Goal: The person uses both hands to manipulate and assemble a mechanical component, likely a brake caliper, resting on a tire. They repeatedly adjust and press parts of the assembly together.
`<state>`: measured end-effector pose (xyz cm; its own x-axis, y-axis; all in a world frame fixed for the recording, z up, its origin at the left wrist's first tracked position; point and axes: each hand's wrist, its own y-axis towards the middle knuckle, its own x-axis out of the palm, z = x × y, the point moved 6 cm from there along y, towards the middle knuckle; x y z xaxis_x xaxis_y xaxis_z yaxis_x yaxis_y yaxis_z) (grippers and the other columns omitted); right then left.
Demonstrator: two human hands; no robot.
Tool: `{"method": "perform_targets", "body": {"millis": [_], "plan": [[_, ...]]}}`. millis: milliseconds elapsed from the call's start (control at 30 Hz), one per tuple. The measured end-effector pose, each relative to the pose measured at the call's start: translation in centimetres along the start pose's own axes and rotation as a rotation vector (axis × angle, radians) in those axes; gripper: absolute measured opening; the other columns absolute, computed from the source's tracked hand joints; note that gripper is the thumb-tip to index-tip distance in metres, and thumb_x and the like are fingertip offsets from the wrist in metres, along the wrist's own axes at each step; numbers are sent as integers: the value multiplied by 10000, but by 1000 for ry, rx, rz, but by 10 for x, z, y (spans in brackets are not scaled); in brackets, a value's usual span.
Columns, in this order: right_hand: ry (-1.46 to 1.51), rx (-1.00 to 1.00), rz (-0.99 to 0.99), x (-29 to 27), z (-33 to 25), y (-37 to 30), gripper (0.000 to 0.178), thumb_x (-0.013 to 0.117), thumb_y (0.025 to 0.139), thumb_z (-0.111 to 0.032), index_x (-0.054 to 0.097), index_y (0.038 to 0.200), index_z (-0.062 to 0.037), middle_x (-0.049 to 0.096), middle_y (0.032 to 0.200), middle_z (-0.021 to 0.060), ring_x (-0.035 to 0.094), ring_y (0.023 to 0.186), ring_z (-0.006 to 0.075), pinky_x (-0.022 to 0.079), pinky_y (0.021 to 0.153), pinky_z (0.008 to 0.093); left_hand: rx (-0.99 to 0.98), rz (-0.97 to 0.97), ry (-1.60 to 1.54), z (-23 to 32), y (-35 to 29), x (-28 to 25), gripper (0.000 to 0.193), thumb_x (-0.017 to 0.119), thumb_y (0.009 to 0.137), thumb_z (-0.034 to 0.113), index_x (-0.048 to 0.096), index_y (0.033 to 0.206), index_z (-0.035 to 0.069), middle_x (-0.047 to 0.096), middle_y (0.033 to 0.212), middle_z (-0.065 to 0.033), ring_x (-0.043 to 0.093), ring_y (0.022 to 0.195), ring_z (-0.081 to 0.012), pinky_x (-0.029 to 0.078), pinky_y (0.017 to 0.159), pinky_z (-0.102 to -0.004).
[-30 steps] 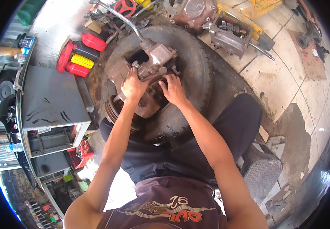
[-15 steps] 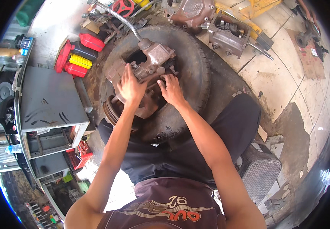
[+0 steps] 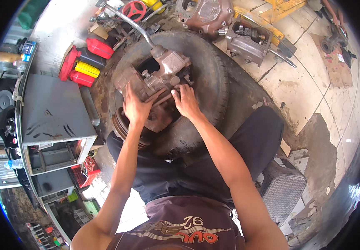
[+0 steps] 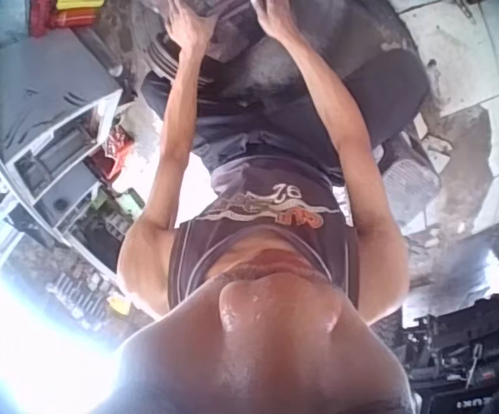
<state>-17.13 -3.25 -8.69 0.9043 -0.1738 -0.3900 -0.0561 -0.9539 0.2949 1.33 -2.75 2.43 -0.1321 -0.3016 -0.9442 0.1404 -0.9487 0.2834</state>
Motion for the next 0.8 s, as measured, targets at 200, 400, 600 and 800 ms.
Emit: {"method": "perform_targets", "body": {"millis": [200,400,600,800], "plan": [[-44,30,-14,0,0,-3,363,536,1059,-332,576,1191,3,596,1161,214,550,1077,422,450,962,506,94,-15,-65,16,5,11,1111,880,712,524,335,1573,82,401,1617,-150,506,1400,-325,377,1163,-473],[-24,13,-49,3,-9,-4,397,536,1057,-347,567,1217,14,589,1176,222,551,1096,421,459,968,505,169,61,35,26,17,9,1048,846,735,562,387,1542,76,438,1589,-163,493,1410,-317,369,1160,-466],[-43,-38,3,1,-2,-4,443,539,1051,-370,562,1239,31,593,1205,232,551,1137,421,457,994,503,134,64,-5,15,12,-5,1105,862,707,569,368,1546,47,441,1572,-203,454,1435,-333,370,1155,-497],[-10,1,-32,-3,-4,-9,447,540,1051,-368,558,1259,28,592,1224,234,549,1148,424,447,1004,503,-11,-51,-93,-3,-1,13,1120,882,720,506,302,1587,96,389,1631,-107,450,1440,-307,330,1168,-537]]}}
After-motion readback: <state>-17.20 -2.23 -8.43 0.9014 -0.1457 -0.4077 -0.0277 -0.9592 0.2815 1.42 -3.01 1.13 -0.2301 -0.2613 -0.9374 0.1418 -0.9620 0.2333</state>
